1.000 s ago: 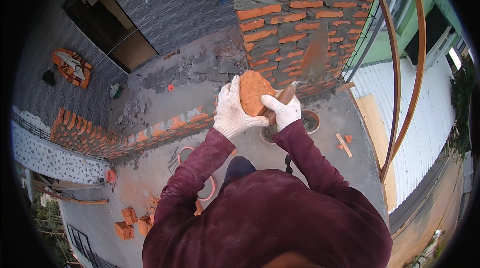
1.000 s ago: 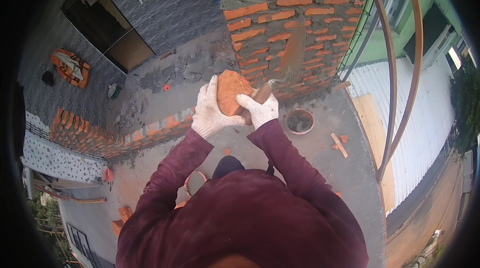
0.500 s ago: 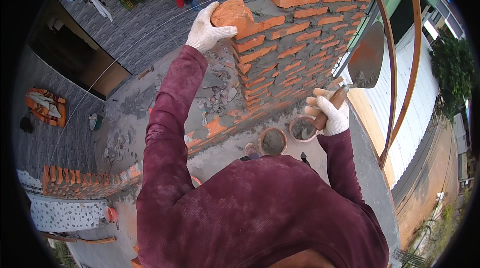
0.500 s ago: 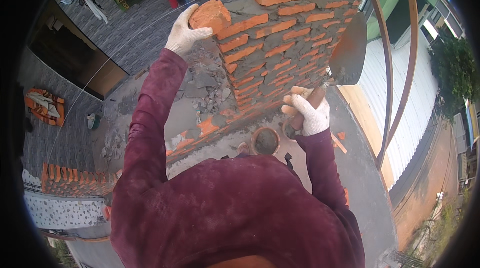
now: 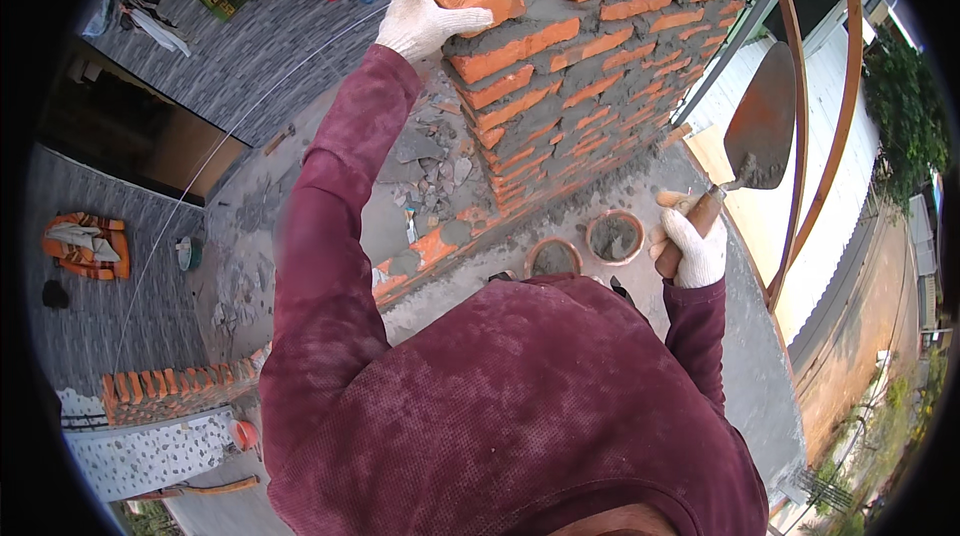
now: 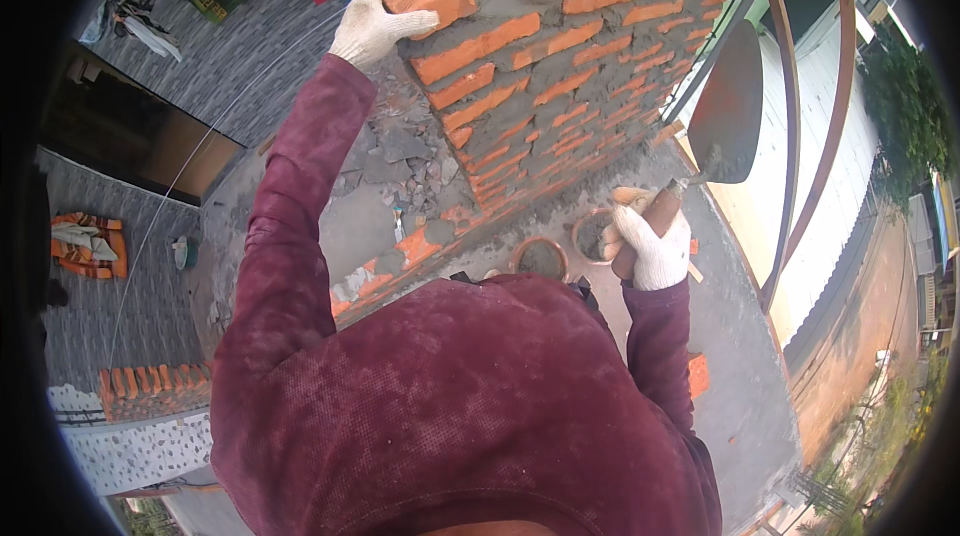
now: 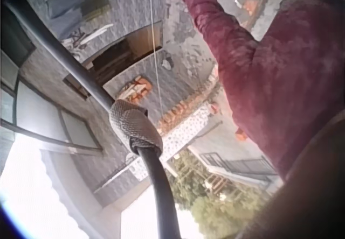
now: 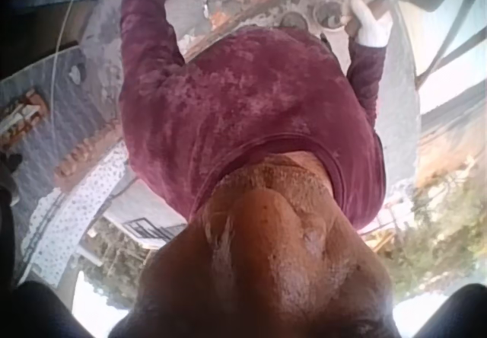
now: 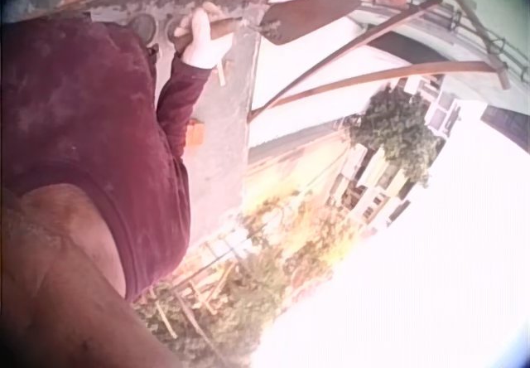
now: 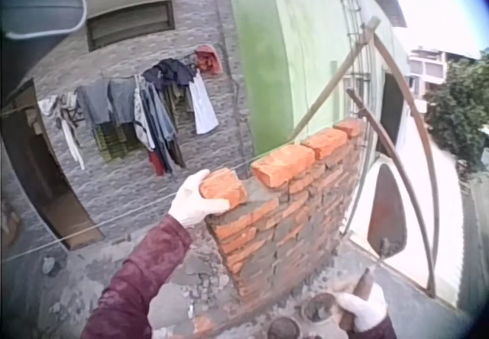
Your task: The person lays red bricks onto a partially built wall using a trowel to apply mortar. They repeatedly scoop mortar from a bucket, spread it on the bricks, and tap each brick into place along a guide string.
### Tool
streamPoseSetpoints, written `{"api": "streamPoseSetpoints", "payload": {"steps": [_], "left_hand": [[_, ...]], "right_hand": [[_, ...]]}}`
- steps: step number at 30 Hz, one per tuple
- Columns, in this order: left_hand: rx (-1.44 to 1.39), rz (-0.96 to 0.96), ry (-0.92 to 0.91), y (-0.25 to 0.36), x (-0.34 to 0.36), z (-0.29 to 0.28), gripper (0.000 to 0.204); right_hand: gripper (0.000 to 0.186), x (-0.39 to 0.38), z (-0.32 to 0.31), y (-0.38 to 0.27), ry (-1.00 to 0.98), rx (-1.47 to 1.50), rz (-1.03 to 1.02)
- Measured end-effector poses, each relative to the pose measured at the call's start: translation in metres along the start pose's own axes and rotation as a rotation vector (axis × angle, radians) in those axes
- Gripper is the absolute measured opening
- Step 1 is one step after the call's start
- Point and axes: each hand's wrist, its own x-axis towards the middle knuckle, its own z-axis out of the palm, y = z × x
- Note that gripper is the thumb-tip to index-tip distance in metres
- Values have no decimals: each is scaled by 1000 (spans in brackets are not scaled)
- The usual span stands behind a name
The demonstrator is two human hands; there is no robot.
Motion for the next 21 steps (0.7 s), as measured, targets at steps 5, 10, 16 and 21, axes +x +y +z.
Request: {"api": "streamPoseSetpoints", "payload": {"steps": [5, 10, 16, 21], "left_hand": [[82, -11, -7, -2, 0, 0, 120], [181, -39, -67, -3, -2, -5, 124], [67, -52, 104, -2, -16, 4, 126], [-212, 0, 122, -1, -15, 25, 144]], "right_hand": [[41, 32, -13, -21, -46, 129, -242], [50, 70, -5, -94, -296, 196, -442], [42, 149, 56, -175, -543, 246, -470], [29, 194, 128, -253, -728, 329, -756]]}}
